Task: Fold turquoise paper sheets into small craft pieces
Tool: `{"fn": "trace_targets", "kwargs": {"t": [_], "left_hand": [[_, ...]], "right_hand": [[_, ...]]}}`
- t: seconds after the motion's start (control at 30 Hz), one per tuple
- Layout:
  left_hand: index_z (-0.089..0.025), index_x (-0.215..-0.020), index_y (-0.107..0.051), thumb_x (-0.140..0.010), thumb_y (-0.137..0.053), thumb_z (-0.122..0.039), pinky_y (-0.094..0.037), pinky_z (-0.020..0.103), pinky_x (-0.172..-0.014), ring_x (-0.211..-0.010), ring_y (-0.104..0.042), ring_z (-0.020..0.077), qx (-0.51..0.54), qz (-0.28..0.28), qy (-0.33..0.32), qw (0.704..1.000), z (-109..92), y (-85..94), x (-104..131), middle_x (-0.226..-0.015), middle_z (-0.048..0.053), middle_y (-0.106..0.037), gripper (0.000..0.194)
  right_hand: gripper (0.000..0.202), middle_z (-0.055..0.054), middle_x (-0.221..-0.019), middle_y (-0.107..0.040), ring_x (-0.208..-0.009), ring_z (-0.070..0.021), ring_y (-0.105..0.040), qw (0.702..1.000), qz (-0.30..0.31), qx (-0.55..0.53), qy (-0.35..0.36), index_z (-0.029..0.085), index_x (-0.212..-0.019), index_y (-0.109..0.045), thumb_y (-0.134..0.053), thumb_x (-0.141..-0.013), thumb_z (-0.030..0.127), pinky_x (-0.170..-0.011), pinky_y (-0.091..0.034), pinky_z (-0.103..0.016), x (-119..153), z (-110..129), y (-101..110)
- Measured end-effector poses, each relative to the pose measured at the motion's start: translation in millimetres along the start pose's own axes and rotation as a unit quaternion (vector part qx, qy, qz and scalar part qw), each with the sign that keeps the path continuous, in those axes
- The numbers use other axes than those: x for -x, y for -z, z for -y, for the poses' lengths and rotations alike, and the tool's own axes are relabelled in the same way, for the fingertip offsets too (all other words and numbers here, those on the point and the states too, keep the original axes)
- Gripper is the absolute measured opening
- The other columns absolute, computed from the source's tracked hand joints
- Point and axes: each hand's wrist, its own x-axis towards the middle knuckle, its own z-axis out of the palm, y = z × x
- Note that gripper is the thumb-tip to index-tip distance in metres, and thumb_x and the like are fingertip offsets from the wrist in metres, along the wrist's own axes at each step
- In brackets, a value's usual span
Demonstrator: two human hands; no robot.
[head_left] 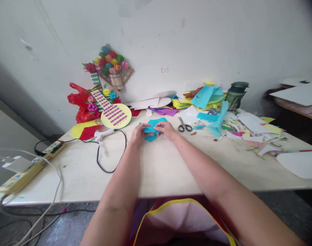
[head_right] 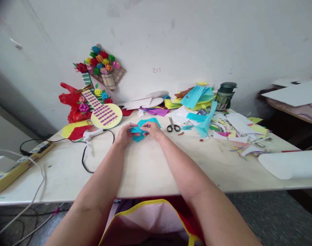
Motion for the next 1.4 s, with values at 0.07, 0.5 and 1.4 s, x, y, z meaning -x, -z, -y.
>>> {"fn": "trace_targets", "kwargs": {"t": [0.07,0.5,1.4], "left_hand": [[-0.012,-0.083,-0.062,-0.066,-0.060,-0.030,-0.056,0.037,-0.063,-0.062,-0.065,0.0209,-0.006,-0.009,0.000,1.000,0,-0.5,0,-0.065,0.006,-0.065,0.026],[-0.014,-0.067,-0.057,-0.064,-0.070,-0.056,-0.045,0.025,-0.042,-0.039,-0.055,0.0132,-0.146,-0.007,0.014,0.989,2,-2.5,3,-0.053,0.005,-0.064,0.044],[-0.014,-0.061,-0.056,-0.058,-0.076,-0.054,-0.045,0.024,-0.045,-0.042,-0.055,0.0114,-0.185,0.004,-0.018,0.983,0,-2.1,5,-0.050,0.002,-0.060,0.045]], "right_hand": [[0.032,0.005,-0.051,-0.056,-0.040,-0.0094,-0.051,1.000,-0.001,0.003,-0.001,0.016,-0.067,-0.060,-0.081,-0.051,0.035,-0.044,-0.046,-0.025,0,1,0],[0.022,0.005,-0.050,-0.056,-0.037,-0.0083,-0.049,0.999,-0.024,0.046,0.001,0.017,-0.071,-0.060,-0.076,-0.058,0.022,-0.040,-0.044,-0.022,-2,1,-3],[0.016,0.006,-0.053,-0.059,-0.036,-0.0062,-0.049,0.998,-0.011,0.062,-0.016,0.016,-0.075,-0.060,-0.072,-0.064,0.015,-0.040,-0.045,-0.020,1,3,-7]]}}
